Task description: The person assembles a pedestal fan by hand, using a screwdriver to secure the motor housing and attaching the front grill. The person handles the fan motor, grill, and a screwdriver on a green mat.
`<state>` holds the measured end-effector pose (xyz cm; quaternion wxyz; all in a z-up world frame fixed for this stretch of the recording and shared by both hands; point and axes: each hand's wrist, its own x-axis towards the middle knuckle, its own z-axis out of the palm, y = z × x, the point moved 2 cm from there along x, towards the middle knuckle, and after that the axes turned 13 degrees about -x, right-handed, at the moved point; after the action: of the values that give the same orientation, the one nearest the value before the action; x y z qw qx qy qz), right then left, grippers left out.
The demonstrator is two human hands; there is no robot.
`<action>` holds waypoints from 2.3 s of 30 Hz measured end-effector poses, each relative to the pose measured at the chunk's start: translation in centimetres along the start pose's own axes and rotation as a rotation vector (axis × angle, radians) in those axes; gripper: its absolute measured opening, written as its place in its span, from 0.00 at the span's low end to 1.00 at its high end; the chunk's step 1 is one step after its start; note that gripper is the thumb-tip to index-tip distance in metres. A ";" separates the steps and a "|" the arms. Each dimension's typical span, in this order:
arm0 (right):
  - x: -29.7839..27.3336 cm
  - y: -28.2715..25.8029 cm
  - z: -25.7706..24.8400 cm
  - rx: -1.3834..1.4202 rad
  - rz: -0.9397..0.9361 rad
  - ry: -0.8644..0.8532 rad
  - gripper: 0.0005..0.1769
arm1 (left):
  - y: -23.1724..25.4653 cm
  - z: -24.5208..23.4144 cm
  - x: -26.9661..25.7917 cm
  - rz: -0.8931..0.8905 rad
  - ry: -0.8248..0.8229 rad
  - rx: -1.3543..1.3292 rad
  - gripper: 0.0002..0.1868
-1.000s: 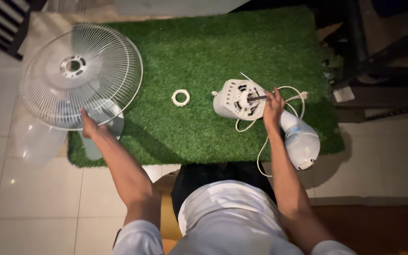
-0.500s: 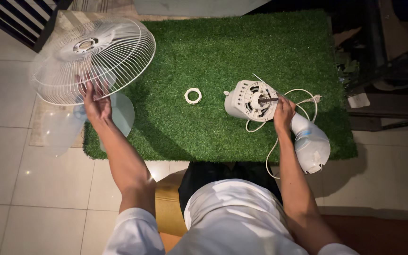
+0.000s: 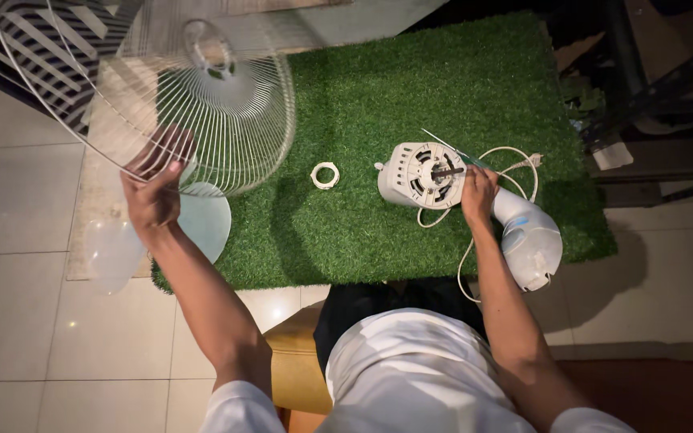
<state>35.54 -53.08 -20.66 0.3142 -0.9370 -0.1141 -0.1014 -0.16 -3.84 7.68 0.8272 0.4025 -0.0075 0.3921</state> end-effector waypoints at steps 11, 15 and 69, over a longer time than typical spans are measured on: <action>-3.2 -4.4 -3.7 0.053 -0.187 0.010 0.27 | 0.4 11.8 -1.4 0.095 -0.138 0.235 0.26; -3.2 -5.7 -5.0 0.041 -0.207 0.006 0.28 | 1.4 18.8 -2.8 0.038 -0.303 0.443 0.20; -8.4 -4.2 -11.4 0.151 -0.093 0.102 0.29 | -6.8 26.6 -0.7 0.213 -1.701 1.471 0.16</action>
<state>25.01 -58.00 -11.57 0.3845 -0.8979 -0.1487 -0.1547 11.88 -24.62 20.92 0.0778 0.9253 -0.3699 -0.0319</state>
